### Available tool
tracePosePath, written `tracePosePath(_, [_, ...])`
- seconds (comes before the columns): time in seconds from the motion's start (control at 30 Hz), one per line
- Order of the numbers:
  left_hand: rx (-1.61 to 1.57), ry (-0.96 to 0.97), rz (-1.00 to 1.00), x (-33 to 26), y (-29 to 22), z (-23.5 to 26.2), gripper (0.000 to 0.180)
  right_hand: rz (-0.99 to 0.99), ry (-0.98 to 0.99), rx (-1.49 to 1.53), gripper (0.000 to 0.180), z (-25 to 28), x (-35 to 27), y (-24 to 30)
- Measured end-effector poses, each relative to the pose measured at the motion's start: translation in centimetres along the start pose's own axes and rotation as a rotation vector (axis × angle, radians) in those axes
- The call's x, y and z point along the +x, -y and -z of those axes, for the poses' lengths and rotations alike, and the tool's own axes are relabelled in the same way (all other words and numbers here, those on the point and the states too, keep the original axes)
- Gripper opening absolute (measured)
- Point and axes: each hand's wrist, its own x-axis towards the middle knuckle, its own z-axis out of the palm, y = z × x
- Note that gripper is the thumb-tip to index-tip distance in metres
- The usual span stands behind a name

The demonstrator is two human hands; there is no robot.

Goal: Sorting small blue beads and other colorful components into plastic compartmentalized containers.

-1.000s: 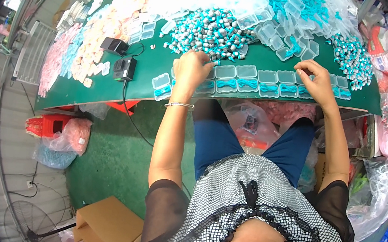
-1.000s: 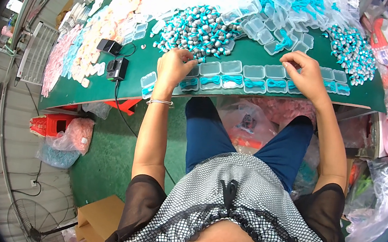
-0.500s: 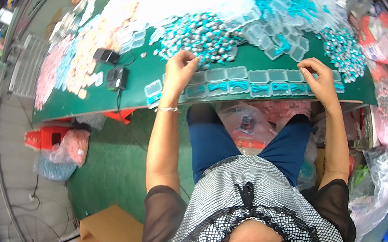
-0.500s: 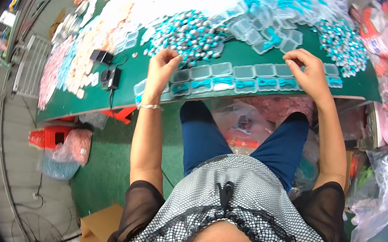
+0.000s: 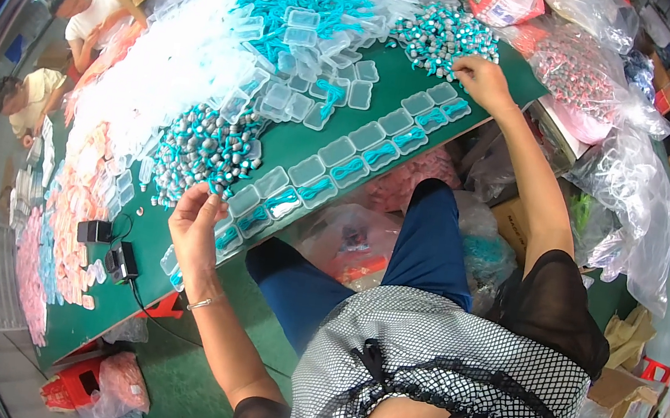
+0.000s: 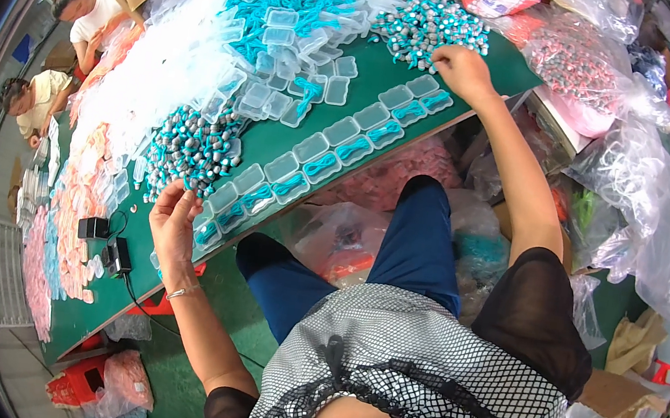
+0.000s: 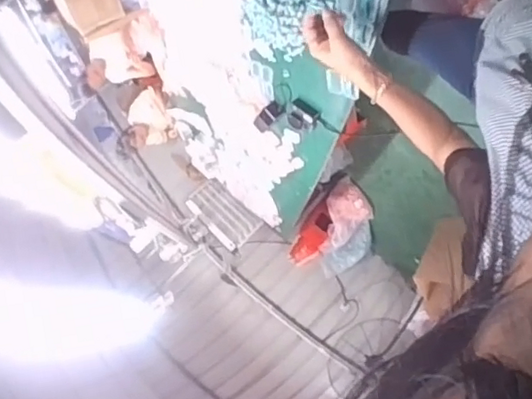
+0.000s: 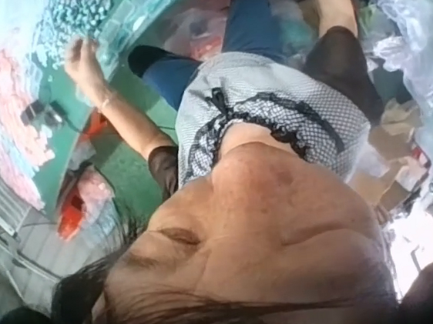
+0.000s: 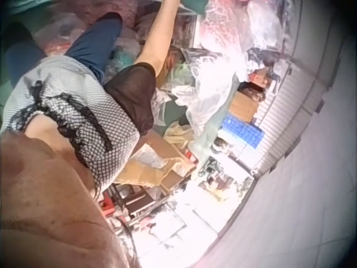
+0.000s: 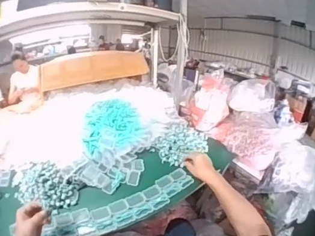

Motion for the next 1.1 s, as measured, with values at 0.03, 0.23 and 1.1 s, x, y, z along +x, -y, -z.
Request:
tracePosePath(0.03, [0.000, 0.003, 0.001, -0.3, 0.0, -0.8, 0.019, 0.014, 0.013, -0.042, 0.012, -0.5, -0.2, 0.4])
tracePosePath(0.23, [0.123, 0.206, -0.027, -1.6, 0.8, -6.4, 0.013, 0.193, 0.018, -0.397, 0.009, -2.4, 1.3, 1.1])
tracePosePath(1.1, [0.047, 0.106, -0.055, -4.1, 1.8, -4.4, 0.016, -0.097, 0.158, 0.658, 0.018, -4.3, 2.3, 2.6])
